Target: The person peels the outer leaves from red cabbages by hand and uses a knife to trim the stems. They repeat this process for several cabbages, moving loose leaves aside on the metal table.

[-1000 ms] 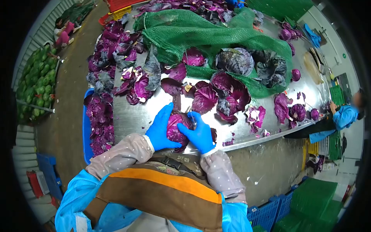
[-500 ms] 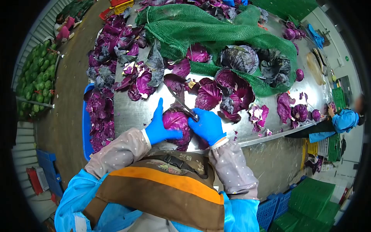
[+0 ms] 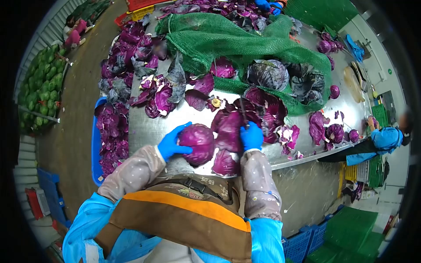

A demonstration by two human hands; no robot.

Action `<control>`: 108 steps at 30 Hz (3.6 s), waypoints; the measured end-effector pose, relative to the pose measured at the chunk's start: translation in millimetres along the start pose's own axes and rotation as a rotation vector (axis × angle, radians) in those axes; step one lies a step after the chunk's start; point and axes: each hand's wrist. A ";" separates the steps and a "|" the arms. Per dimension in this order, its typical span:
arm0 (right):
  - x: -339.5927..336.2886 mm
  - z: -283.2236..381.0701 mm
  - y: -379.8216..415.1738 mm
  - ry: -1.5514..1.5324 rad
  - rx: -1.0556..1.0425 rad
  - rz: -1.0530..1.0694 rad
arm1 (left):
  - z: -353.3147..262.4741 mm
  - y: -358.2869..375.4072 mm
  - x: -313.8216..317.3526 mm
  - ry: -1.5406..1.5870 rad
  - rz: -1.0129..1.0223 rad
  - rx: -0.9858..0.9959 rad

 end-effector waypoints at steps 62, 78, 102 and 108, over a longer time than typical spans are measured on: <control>-53.6 116.2 77.8 -0.546 0.094 0.382 | -48.8 48.1 -22.0 1.087 0.217 -0.040; -7.9 117.2 109.4 -1.586 0.511 1.016 | -80.3 46.2 5.9 0.818 -0.288 0.106; -19.4 79.7 129.7 -0.097 -0.225 0.409 | -59.7 -2.7 19.0 -0.701 -0.241 -0.104; 26.9 41.6 71.6 0.012 0.083 0.463 | -59.5 3.7 40.0 -0.942 -0.176 0.024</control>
Point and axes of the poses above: each hand's wrist, its own y-axis away from the middle knuckle, its own x-axis out of the palm, z = x × y, and after that the axes turned 12 degrees about -y, right-handed
